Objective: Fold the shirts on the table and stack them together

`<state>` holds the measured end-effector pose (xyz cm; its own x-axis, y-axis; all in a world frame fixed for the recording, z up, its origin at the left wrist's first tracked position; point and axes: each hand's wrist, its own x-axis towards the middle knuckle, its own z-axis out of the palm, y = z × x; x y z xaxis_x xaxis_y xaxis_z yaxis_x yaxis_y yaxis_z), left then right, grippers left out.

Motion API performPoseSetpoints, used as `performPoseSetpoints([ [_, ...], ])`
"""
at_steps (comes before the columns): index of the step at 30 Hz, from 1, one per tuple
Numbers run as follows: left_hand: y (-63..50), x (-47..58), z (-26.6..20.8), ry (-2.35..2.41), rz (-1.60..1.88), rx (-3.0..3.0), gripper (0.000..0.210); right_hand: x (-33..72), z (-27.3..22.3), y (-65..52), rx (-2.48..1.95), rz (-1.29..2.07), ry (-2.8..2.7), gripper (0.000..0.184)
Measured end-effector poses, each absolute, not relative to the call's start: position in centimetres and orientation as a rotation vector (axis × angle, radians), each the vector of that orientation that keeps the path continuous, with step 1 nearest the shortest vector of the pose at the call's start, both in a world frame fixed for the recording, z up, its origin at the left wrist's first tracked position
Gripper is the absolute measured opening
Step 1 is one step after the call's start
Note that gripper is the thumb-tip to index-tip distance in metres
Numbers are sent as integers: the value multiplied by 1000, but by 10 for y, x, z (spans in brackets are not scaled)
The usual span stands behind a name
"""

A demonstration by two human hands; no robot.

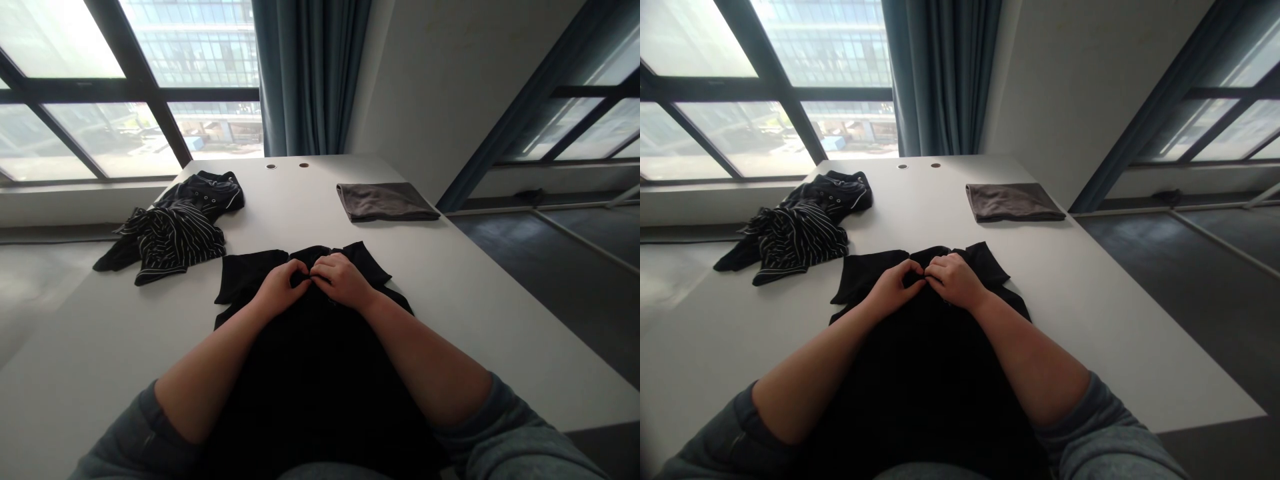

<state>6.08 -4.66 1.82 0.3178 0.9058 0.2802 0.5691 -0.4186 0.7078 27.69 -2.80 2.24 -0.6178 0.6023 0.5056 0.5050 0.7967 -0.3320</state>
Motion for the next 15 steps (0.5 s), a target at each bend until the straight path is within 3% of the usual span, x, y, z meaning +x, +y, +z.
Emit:
performPoseSetpoints([
  [15,-49,57,21,1372,779,2639,11,273,24,-27,-891,590,-2188,9],
])
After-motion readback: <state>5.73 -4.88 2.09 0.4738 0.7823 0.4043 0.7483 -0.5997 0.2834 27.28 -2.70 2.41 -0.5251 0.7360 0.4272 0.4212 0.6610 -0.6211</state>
